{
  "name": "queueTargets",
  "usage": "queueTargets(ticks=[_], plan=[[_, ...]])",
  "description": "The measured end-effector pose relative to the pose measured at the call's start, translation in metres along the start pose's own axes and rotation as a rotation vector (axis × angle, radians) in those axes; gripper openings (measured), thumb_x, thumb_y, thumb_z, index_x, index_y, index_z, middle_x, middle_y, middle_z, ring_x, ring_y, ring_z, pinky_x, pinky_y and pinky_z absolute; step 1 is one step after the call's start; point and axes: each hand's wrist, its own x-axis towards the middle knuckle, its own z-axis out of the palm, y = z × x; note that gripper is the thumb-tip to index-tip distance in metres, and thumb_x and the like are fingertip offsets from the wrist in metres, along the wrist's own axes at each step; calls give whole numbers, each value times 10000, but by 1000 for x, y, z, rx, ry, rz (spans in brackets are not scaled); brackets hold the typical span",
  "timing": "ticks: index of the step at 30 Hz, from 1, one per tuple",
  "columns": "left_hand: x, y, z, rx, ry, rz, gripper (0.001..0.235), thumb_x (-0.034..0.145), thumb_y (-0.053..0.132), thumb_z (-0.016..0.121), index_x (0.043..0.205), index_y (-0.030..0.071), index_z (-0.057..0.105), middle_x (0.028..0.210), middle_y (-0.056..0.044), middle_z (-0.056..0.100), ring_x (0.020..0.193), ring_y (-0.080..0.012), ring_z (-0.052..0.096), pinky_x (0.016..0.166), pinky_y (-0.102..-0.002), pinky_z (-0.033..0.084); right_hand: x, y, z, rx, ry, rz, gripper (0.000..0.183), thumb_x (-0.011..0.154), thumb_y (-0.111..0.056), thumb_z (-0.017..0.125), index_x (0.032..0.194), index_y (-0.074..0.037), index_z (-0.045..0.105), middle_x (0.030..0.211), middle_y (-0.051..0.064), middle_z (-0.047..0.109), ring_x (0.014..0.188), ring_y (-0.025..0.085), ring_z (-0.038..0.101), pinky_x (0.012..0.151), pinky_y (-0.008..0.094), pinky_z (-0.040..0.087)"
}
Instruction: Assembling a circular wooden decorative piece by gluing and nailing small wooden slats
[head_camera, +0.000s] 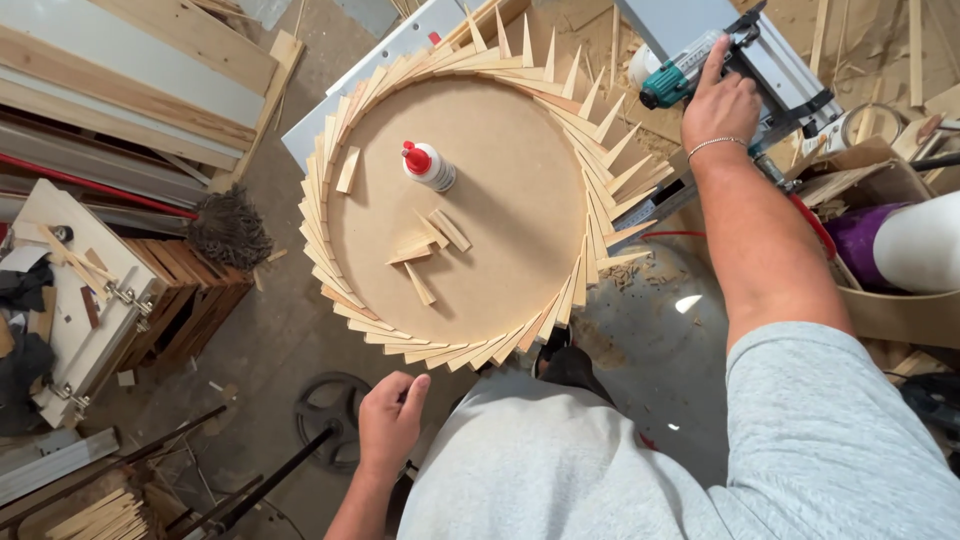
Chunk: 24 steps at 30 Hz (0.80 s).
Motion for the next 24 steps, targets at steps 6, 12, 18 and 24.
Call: queueTargets(ticks=[6,12,18,24], plan=[[28,36,11,9,-81,165,347,942,324,684,680,119,585,618,21,538,585,-145,474,583,-323,384,-16,21,-15,147,77,15,1105,910,-586,782,1660,-76,151,1167,187,649,993,340,628,738,448,535],[69,56,38,54,-27,533,141,868,296,784,949,190,738,894,-42,719,886,-314,717,752,-435,569,-112,19,4,835,351,285,379,951,-598,838,915,-284,630,798,-62,626,829,260,718,765,413,537],[86,88,76,125,-246,626,384,898,369,742,1210,153,687,1255,-61,689,1150,-330,667,941,-472,549,-239,-3,-34,1695,-362,465,417,1089,-524,607,1031,-121,697,776,74,613,554,161,583,446,248,516],[89,108,87,171,-283,683,402,856,338,768,1184,129,670,1261,-79,669,1207,-342,634,948,-461,553,-253,-25,-8,1780,-392,448,302,1009,-393,739,942,-98,741,774,109,678,549,146,607,432,238,497]])
